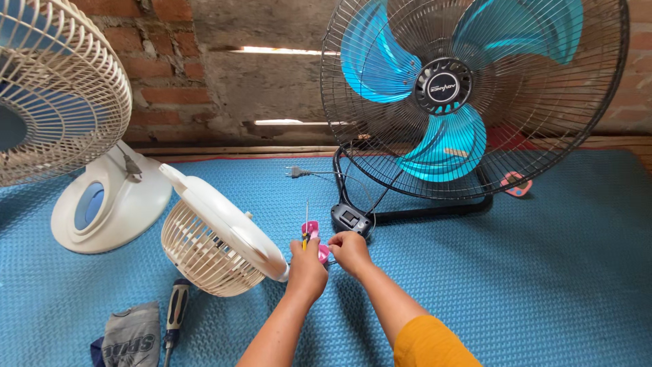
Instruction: The person uses a screwdriver to remove screws from the back of a small white fan. They then detach a pink bow accessory and continue unscrewing the rear housing to access the internal components.
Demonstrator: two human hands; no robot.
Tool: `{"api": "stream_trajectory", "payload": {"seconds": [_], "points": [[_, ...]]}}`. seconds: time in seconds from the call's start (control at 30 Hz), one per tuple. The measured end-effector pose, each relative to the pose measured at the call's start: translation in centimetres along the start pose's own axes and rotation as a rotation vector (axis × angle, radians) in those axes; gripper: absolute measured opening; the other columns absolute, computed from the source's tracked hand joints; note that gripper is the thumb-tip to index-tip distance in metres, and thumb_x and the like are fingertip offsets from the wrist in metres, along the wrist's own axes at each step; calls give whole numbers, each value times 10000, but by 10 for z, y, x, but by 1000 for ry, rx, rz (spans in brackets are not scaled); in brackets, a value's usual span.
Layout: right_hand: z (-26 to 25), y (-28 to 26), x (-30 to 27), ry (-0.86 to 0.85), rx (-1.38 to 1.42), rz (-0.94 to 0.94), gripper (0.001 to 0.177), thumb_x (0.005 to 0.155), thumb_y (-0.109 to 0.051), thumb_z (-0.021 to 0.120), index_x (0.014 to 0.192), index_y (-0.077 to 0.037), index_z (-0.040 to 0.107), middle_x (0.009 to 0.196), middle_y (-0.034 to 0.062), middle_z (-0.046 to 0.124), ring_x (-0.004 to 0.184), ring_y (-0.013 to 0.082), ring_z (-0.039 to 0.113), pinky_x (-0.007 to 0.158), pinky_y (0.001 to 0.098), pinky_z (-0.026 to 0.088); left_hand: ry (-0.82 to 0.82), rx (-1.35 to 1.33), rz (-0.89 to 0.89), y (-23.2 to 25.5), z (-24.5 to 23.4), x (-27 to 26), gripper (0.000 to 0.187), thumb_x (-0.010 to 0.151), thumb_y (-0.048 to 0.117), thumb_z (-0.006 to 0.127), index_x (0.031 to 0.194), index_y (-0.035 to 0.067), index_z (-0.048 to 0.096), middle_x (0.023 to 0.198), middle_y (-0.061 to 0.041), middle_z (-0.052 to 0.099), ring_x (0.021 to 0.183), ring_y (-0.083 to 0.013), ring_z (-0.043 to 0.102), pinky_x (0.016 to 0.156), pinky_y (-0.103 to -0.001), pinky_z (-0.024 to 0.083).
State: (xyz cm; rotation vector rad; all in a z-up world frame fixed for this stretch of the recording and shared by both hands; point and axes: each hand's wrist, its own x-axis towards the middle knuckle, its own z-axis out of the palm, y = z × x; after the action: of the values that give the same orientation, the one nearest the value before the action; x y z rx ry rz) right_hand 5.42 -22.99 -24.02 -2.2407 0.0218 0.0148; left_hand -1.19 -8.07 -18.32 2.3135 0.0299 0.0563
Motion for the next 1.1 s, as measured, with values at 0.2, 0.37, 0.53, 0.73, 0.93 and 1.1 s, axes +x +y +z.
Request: {"api": "stream_trajectory", "payload": {"seconds": [0.2,0.37,0.53,0.73,0.93,1.1], "points": [[16,1,6,-37,55,98,167,782,-176,809,902,-60,823,819,128,792,730,193,754,713,354,575,-6,-6,-57,-21,12,1,519,851,-25,531,1349,116,575,1287,-257,460,1093,-480,595,967,-507,491],[35,14,12,-45,18,115,152,763,-174,794,887,-90,822,817,117,791,733,189,770,737,339,600,-14,-13,-55,-26,11,1,522,828,-38,535,1326,106,591,1289,-274,452,1118,-491,581,984,-505,482],[38,22,14,8,-96,90,139,743,-159,788,851,-80,824,837,158,773,773,256,768,771,364,593,-37,2,-75,-20,10,0,531,837,-38,523,1337,126,595,1282,-262,465,1106,-479,593,983,-502,482],[1,22,11,-69,-255,-105,149,718,-144,781,849,-84,819,846,185,750,800,313,751,781,394,586,-24,-25,-40,-9,17,-1,519,844,-39,515,1330,123,601,1289,-257,469,1099,-468,598,972,-489,489],[-76,44,15,26,-237,-302,172,728,-121,734,868,-100,831,881,162,756,822,325,735,777,404,585,23,-55,50,16,38,0,515,835,-42,522,1319,113,602,1300,-258,474,1092,-475,604,972,-493,495],[-126,91,7,40,-248,-107,181,743,-143,736,892,-108,832,882,163,752,820,320,740,782,405,585,-90,-35,-22,38,56,-7,534,823,-27,552,1330,138,583,1318,-237,456,1098,-469,603,954,-513,503]]}}
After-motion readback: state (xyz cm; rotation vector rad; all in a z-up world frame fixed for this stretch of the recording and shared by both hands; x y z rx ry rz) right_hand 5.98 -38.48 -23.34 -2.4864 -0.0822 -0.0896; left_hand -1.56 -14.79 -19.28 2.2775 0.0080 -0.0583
